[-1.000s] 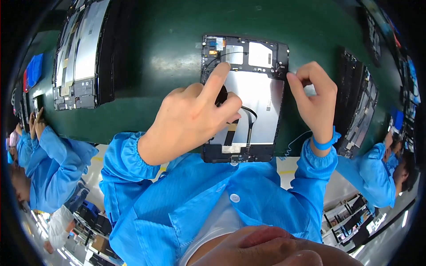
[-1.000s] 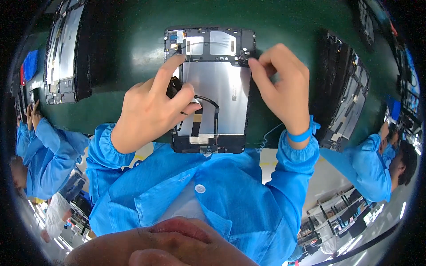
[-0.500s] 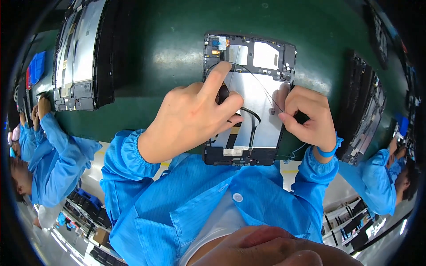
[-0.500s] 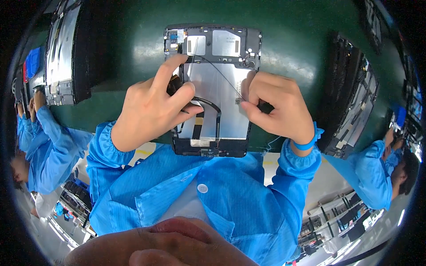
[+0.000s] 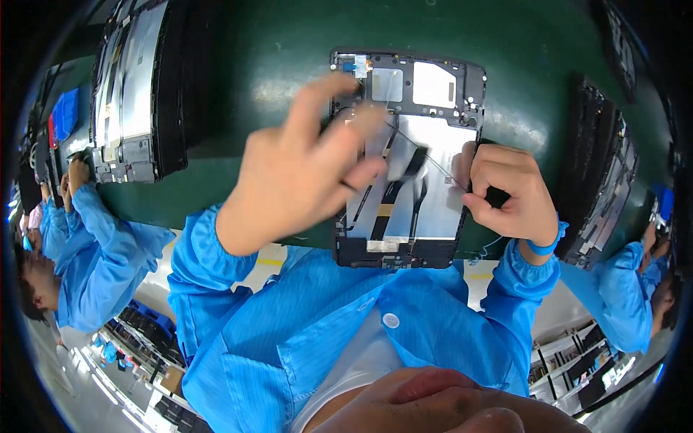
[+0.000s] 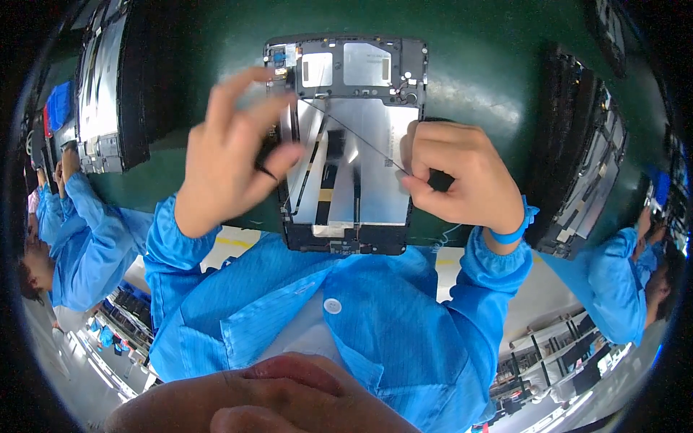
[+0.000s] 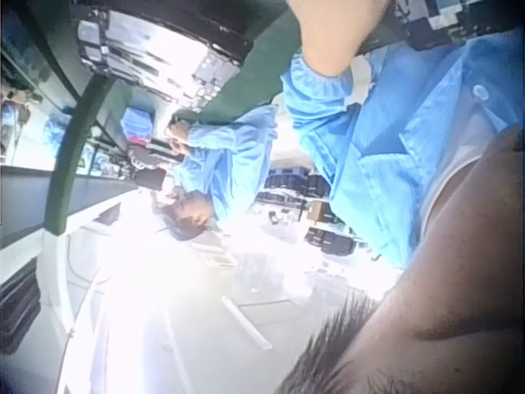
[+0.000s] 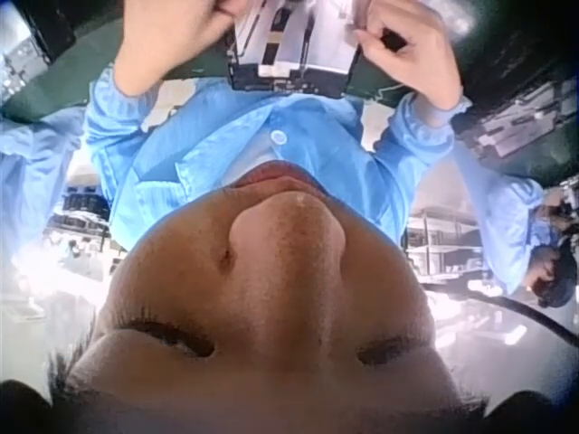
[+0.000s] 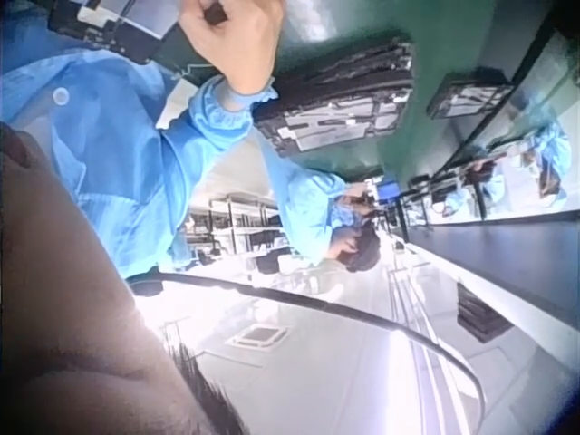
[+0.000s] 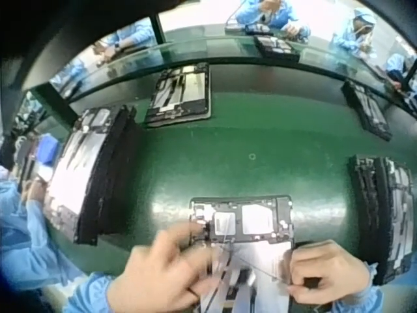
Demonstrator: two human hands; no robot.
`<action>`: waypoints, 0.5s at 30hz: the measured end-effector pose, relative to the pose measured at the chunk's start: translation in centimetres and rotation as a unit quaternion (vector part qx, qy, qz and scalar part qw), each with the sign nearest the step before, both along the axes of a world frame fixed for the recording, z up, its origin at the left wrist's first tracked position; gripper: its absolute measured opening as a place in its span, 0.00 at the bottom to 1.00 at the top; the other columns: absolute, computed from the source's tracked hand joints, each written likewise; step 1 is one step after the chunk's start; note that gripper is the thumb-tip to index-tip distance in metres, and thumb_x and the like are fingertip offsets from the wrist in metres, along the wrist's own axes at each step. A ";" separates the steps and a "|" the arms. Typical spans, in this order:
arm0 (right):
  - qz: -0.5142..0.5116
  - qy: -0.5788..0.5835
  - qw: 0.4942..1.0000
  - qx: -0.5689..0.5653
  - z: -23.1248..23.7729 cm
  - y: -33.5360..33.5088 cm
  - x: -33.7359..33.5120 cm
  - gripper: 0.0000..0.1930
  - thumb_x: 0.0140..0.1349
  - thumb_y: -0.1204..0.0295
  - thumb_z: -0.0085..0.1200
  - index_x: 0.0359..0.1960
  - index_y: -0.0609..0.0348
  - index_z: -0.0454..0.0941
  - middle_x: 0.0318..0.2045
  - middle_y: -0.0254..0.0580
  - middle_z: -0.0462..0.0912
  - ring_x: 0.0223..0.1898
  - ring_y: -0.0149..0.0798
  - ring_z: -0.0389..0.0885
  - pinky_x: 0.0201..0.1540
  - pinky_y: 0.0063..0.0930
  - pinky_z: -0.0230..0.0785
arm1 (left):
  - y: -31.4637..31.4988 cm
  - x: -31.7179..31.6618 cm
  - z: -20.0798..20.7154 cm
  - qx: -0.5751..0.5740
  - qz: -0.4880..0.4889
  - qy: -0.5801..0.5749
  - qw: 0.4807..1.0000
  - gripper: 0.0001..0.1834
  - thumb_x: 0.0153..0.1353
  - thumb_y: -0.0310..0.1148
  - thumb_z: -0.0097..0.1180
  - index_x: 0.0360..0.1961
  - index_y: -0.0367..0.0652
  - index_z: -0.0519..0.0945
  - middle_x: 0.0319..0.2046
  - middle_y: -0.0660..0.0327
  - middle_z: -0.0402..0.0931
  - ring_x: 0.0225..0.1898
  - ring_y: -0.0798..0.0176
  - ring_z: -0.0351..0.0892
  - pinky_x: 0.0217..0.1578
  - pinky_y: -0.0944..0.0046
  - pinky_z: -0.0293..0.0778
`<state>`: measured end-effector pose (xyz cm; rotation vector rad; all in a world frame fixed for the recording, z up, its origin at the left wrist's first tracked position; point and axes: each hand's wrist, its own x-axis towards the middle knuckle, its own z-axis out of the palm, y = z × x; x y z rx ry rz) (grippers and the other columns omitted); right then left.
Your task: The person assembles electronic tablet devices by connecting ribbon cables and routing wires into chassis connectors using tweezers and by hand, repeatedly pushing completed units along the conveyor line and pulling new ones to work on.
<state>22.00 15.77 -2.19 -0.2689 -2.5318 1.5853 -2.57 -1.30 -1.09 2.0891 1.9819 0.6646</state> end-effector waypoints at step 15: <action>-0.052 -0.031 0.989 -0.135 -1.2 -0.2 2.1 0.10 0.48 0.83 0.58 0.19 0.61 0.67 0.22 0.41 0.74 0.24 0.39 0.73 0.28 0.30 0.62 | 1.5 -4.3 -3.6 -0.058 0.012 -0.264 0.963 0.28 0.63 0.18 0.52 0.65 0.45 0.74 0.71 0.59 0.66 0.23 0.78 0.70 0.22 0.73 0.62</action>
